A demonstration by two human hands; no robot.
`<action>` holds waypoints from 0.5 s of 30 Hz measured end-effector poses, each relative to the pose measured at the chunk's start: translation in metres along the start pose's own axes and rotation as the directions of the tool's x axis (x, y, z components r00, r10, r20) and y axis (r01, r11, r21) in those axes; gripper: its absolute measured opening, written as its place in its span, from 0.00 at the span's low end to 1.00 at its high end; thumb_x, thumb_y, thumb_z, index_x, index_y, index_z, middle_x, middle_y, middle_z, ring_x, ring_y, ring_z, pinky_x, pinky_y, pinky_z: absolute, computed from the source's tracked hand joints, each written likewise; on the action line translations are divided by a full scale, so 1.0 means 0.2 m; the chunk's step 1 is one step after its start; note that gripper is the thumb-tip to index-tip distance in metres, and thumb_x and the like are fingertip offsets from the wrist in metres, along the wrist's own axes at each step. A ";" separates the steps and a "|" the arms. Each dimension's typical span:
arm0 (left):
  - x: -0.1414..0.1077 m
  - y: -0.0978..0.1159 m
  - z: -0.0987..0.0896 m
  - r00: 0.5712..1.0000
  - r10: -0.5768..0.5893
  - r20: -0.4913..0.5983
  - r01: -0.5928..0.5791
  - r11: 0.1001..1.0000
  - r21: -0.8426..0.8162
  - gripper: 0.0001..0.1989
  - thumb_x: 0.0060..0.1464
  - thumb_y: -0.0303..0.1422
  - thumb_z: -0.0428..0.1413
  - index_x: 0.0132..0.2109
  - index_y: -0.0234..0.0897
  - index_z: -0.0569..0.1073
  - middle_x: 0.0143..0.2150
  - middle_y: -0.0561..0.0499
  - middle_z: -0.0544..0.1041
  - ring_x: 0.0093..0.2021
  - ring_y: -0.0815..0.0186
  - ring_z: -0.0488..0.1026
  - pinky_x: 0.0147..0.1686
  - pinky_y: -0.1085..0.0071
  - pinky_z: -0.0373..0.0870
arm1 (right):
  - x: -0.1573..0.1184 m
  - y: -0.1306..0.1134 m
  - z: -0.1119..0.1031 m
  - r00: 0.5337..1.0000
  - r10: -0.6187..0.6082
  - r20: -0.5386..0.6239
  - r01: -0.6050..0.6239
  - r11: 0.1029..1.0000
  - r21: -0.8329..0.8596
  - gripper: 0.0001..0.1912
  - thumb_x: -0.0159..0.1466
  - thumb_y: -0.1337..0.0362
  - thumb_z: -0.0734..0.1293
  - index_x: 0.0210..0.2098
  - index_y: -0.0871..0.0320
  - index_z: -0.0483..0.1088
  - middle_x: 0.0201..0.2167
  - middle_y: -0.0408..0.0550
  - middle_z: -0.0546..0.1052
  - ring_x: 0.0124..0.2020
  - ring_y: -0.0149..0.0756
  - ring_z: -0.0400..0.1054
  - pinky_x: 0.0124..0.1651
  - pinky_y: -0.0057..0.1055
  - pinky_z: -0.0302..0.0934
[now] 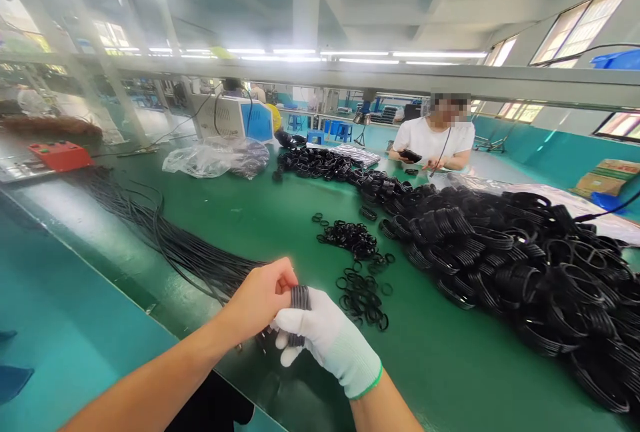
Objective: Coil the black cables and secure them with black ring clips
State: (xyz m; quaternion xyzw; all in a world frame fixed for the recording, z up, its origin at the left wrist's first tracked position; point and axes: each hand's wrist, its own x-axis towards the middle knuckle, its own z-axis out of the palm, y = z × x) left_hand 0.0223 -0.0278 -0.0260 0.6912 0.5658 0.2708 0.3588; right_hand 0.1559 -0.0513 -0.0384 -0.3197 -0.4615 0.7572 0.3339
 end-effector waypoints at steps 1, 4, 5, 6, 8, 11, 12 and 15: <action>0.01 0.00 -0.01 1.000 0.003 0.007 -0.003 1.000 0.022 0.01 0.44 0.28 0.55 0.28 0.39 0.69 0.22 0.57 0.71 0.22 0.70 0.64 0.21 0.77 0.57 | 0.00 0.00 0.00 1.000 0.007 -0.021 -0.007 1.000 -0.003 0.12 0.51 0.61 0.71 0.27 0.65 0.69 0.23 0.46 0.71 0.19 0.26 0.63 0.18 0.21 0.60; 0.04 -0.01 -0.06 0.995 0.075 0.059 -0.077 0.996 0.035 0.02 0.45 0.31 0.56 0.30 0.39 0.70 0.24 0.57 0.71 0.24 0.70 0.65 0.22 0.77 0.57 | -0.01 0.00 -0.05 0.998 -0.005 -0.068 0.008 0.999 0.045 0.12 0.51 0.62 0.71 0.28 0.65 0.70 0.22 0.46 0.71 0.16 0.25 0.61 0.14 0.21 0.56; 0.06 -0.02 -0.08 0.991 0.109 0.074 -0.111 0.994 0.022 0.04 0.46 0.33 0.56 0.32 0.39 0.70 0.26 0.57 0.72 0.25 0.70 0.66 0.23 0.77 0.58 | -0.02 -0.01 -0.10 0.995 -0.040 -0.095 0.048 0.995 0.085 0.12 0.51 0.62 0.71 0.31 0.65 0.70 0.22 0.45 0.71 0.16 0.25 0.61 0.15 0.22 0.56; 0.08 -0.03 -0.10 0.987 0.141 0.075 -0.142 0.990 0.013 0.06 0.47 0.35 0.56 0.34 0.39 0.71 0.28 0.56 0.72 0.27 0.69 0.67 0.25 0.76 0.60 | -0.03 -0.02 -0.15 0.987 -0.086 -0.138 0.105 0.985 0.135 0.14 0.52 0.61 0.70 0.34 0.64 0.70 0.22 0.45 0.71 0.16 0.26 0.62 0.16 0.23 0.57; 0.14 -0.06 -0.12 0.981 0.184 0.058 -0.187 0.981 0.056 0.08 0.50 0.37 0.53 0.37 0.38 0.71 0.30 0.55 0.73 0.30 0.68 0.68 0.28 0.75 0.62 | -0.08 -0.05 -0.27 0.949 -0.181 -0.259 0.245 0.938 0.244 0.16 0.53 0.60 0.70 0.39 0.61 0.69 0.25 0.45 0.73 0.22 0.30 0.66 0.21 0.25 0.60; 0.24 -0.11 -0.04 0.968 0.235 0.091 -0.247 0.954 0.171 0.06 0.52 0.34 0.51 0.32 0.37 0.70 0.30 0.54 0.72 0.32 0.66 0.68 0.31 0.73 0.61 | -0.13 -0.10 -0.42 0.874 -0.215 -0.435 0.369 0.876 0.310 0.16 0.55 0.60 0.70 0.41 0.58 0.68 0.31 0.47 0.74 0.35 0.39 0.71 0.30 0.30 0.65; 0.27 -0.11 0.01 0.960 0.249 0.126 -0.270 0.944 0.187 0.05 0.51 0.32 0.52 0.31 0.37 0.70 0.30 0.54 0.72 0.32 0.65 0.68 0.32 0.72 0.61 | -0.14 -0.11 -0.44 0.858 -0.207 -0.470 0.378 0.874 0.305 0.17 0.55 0.59 0.70 0.41 0.58 0.67 0.33 0.47 0.74 0.38 0.42 0.72 0.32 0.33 0.66; 0.34 -0.11 0.21 0.939 0.274 0.207 -0.310 0.935 0.171 0.03 0.49 0.28 0.53 0.31 0.39 0.71 0.32 0.53 0.72 0.36 0.63 0.68 0.36 0.70 0.60 | -0.13 -0.09 -0.45 0.841 -0.177 -0.511 0.354 0.895 0.272 0.18 0.54 0.59 0.71 0.42 0.57 0.66 0.34 0.48 0.74 0.40 0.44 0.72 0.36 0.38 0.68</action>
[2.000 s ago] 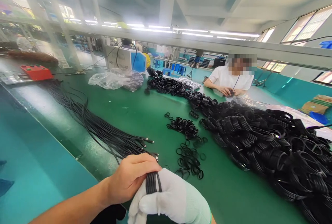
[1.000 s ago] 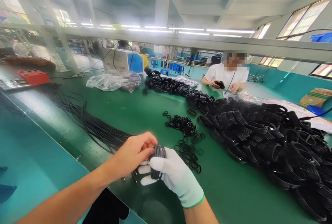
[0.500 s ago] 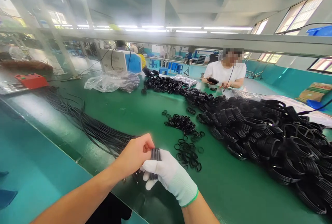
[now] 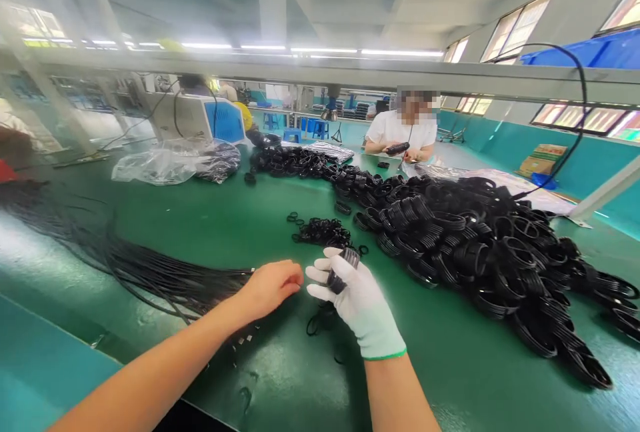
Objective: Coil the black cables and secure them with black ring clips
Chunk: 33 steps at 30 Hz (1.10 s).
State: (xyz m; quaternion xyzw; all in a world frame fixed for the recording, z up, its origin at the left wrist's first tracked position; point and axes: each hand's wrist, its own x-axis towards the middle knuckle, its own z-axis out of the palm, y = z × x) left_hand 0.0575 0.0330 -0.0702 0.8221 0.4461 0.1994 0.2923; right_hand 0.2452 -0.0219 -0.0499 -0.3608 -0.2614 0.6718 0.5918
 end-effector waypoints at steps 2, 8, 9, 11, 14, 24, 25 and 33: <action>0.07 0.02 0.10 1.000 0.003 0.026 -0.002 1.000 -0.028 0.03 0.48 0.27 0.53 0.32 0.39 0.71 0.33 0.52 0.71 0.38 0.61 0.69 0.38 0.68 0.60 | 0.01 0.04 0.02 1.000 0.007 0.017 -0.006 1.000 -0.015 0.19 0.54 0.58 0.71 0.43 0.58 0.66 0.34 0.48 0.74 0.37 0.42 0.73 0.33 0.37 0.68; 0.11 0.02 0.09 0.996 -0.066 0.055 0.078 0.966 -0.248 0.04 0.51 0.31 0.51 0.29 0.37 0.66 0.28 0.53 0.68 0.35 0.63 0.68 0.35 0.70 0.63 | 0.04 0.10 0.07 0.996 -0.039 -0.078 0.029 0.992 -0.126 0.25 0.50 0.59 0.73 0.43 0.60 0.62 0.27 0.44 0.73 0.23 0.30 0.67 0.19 0.24 0.60; 0.09 0.02 0.06 0.995 -0.078 0.060 0.093 0.947 -0.309 0.06 0.53 0.33 0.49 0.30 0.37 0.64 0.27 0.53 0.67 0.32 0.66 0.68 0.33 0.71 0.63 | 0.05 0.11 0.08 0.992 -0.061 -0.114 0.044 0.988 -0.146 0.25 0.50 0.60 0.73 0.43 0.60 0.62 0.25 0.43 0.72 0.22 0.29 0.66 0.18 0.23 0.59; 0.04 0.04 0.01 0.993 -0.096 0.075 0.119 0.893 -0.434 0.09 0.57 0.37 0.44 0.32 0.37 0.62 0.27 0.54 0.66 0.27 0.69 0.66 0.29 0.74 0.64 | 0.07 0.13 0.09 0.985 -0.090 -0.149 0.064 0.984 -0.168 0.26 0.48 0.60 0.74 0.43 0.60 0.62 0.22 0.40 0.71 0.19 0.28 0.65 0.16 0.23 0.59; -0.02 0.07 0.00 0.989 -0.128 0.080 0.151 0.808 -0.569 0.10 0.56 0.38 0.43 0.32 0.37 0.60 0.26 0.55 0.65 0.23 0.73 0.64 0.25 0.76 0.63 | 0.08 0.18 0.14 0.984 -0.101 -0.150 0.073 0.980 -0.184 0.29 0.44 0.62 0.76 0.42 0.62 0.62 0.18 0.38 0.70 0.14 0.28 0.62 0.12 0.23 0.56; -0.21 0.07 0.01 0.980 -0.196 -0.022 0.082 0.503 -0.860 0.12 0.53 0.40 0.52 0.30 0.35 0.63 0.20 0.57 0.64 0.18 0.75 0.58 0.18 0.79 0.52 | 0.02 0.29 0.15 0.943 0.071 0.326 -0.129 0.979 0.159 0.23 0.47 0.54 0.72 0.38 0.58 0.64 0.23 0.38 0.65 0.17 0.20 0.55 0.11 0.16 0.46; -0.24 0.09 -0.02 0.987 -0.160 0.002 0.064 0.380 -0.923 0.12 0.54 0.40 0.51 0.32 0.35 0.64 0.21 0.57 0.65 0.17 0.76 0.58 0.17 0.79 0.52 | 0.01 0.29 0.14 0.888 0.069 0.454 -0.176 0.964 0.199 0.21 0.48 0.56 0.72 0.37 0.57 0.64 0.24 0.38 0.65 0.16 0.20 0.56 0.11 0.16 0.47; -0.28 0.04 -0.22 0.899 0.206 0.386 0.285 0.395 -0.874 0.09 0.52 0.34 0.53 0.30 0.36 0.60 0.26 0.51 0.72 0.13 0.79 0.57 0.13 0.80 0.46 | -0.05 0.19 0.17 0.764 0.062 0.642 -0.120 0.992 0.047 0.15 0.49 0.70 0.69 0.37 0.63 0.67 0.24 0.43 0.68 0.15 0.24 0.62 0.10 0.18 0.55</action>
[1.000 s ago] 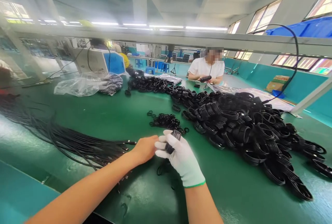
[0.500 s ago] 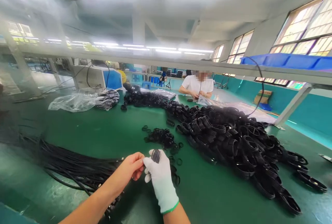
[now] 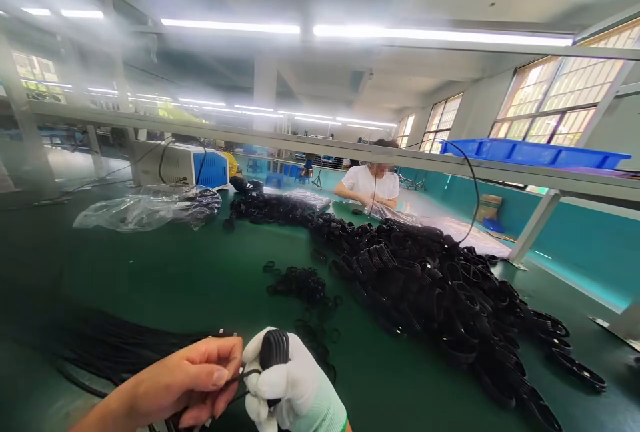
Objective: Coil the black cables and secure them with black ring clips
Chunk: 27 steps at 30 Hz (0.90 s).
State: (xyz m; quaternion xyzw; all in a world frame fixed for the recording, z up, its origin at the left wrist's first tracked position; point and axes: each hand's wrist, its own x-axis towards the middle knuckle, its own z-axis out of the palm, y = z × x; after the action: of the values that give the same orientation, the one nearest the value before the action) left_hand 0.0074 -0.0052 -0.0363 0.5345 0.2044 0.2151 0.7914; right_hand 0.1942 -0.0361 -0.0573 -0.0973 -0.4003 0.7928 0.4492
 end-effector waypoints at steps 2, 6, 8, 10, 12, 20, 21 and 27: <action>0.01 0.02 -0.03 0.998 -0.066 -0.007 0.066 0.975 0.211 0.05 0.51 0.32 0.51 0.31 0.36 0.62 0.24 0.53 0.73 0.14 0.78 0.55 0.14 0.80 0.47 | 0.00 0.00 0.00 1.000 -0.003 -0.027 0.002 1.000 -0.028 0.16 0.48 0.71 0.69 0.37 0.64 0.67 0.23 0.43 0.68 0.15 0.24 0.63 0.11 0.18 0.56; 0.00 0.08 -0.02 0.993 -0.082 -0.090 0.122 0.720 0.683 0.03 0.46 0.26 0.52 0.30 0.36 0.70 0.23 0.55 0.73 0.20 0.74 0.63 0.20 0.79 0.56 | 0.01 0.00 -0.01 0.995 -0.001 -0.096 -0.011 0.992 -0.128 0.15 0.48 0.72 0.67 0.36 0.64 0.66 0.18 0.40 0.66 0.13 0.25 0.61 0.10 0.18 0.54; -0.01 0.12 0.01 0.993 -0.039 -0.112 0.114 0.567 0.816 0.04 0.43 0.28 0.56 0.30 0.37 0.74 0.25 0.56 0.74 0.25 0.70 0.68 0.24 0.77 0.59 | 0.01 -0.01 -0.01 0.988 0.004 -0.154 -0.034 0.980 -0.197 0.15 0.48 0.71 0.67 0.37 0.64 0.65 0.17 0.39 0.67 0.12 0.26 0.60 0.10 0.19 0.53; -0.02 0.17 0.05 0.989 0.050 -0.137 0.102 0.434 0.895 0.07 0.41 0.32 0.60 0.32 0.41 0.77 0.26 0.57 0.75 0.29 0.68 0.69 0.28 0.76 0.59 | 0.01 -0.02 0.00 0.961 -0.031 -0.274 -0.058 0.948 -0.312 0.18 0.49 0.71 0.67 0.39 0.63 0.64 0.19 0.40 0.69 0.12 0.25 0.60 0.11 0.20 0.53; -0.02 0.20 0.07 0.978 0.123 -0.170 0.111 0.383 0.917 0.12 0.39 0.34 0.62 0.37 0.44 0.77 0.27 0.58 0.76 0.33 0.66 0.70 0.31 0.75 0.59 | 0.01 -0.02 0.01 0.920 -0.074 -0.385 -0.103 0.902 -0.420 0.21 0.50 0.70 0.68 0.43 0.61 0.63 0.21 0.40 0.71 0.13 0.24 0.60 0.13 0.20 0.54; -0.03 0.16 0.04 0.961 0.142 -0.237 0.132 0.519 0.844 0.30 0.38 0.32 0.62 0.52 0.49 0.68 0.45 0.55 0.73 0.44 0.63 0.67 0.39 0.73 0.63 | 0.03 -0.05 0.10 0.884 0.183 -0.431 -0.408 0.752 -0.517 0.33 0.48 0.70 0.69 0.53 0.58 0.58 0.23 0.37 0.68 0.17 0.26 0.60 0.13 0.21 0.55; -0.03 0.15 0.04 0.964 0.131 -0.231 0.127 0.538 0.833 0.30 0.38 0.32 0.62 0.53 0.49 0.67 0.46 0.55 0.72 0.45 0.62 0.67 0.40 0.73 0.63 | 0.04 -0.05 0.11 0.880 0.192 -0.435 -0.422 0.737 -0.529 0.34 0.48 0.70 0.69 0.53 0.57 0.57 0.23 0.37 0.67 0.17 0.26 0.60 0.13 0.20 0.55; -0.01 0.10 0.10 0.962 0.159 -0.220 0.119 0.479 0.870 0.27 0.38 0.35 0.63 0.49 0.47 0.69 0.43 0.52 0.71 0.43 0.59 0.67 0.37 0.71 0.63 | 0.03 0.08 0.00 0.920 0.058 -0.389 -0.271 0.810 -0.521 0.41 0.45 0.69 0.72 0.57 0.55 0.55 0.38 0.47 0.72 0.24 0.29 0.65 0.24 0.28 0.62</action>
State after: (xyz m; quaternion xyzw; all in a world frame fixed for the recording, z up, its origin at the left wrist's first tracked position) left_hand 0.0138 -0.0147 -0.0100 0.8307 0.3851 0.1606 0.3685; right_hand 0.1803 -0.0352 -0.0688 -0.4018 -0.5188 0.6441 0.3932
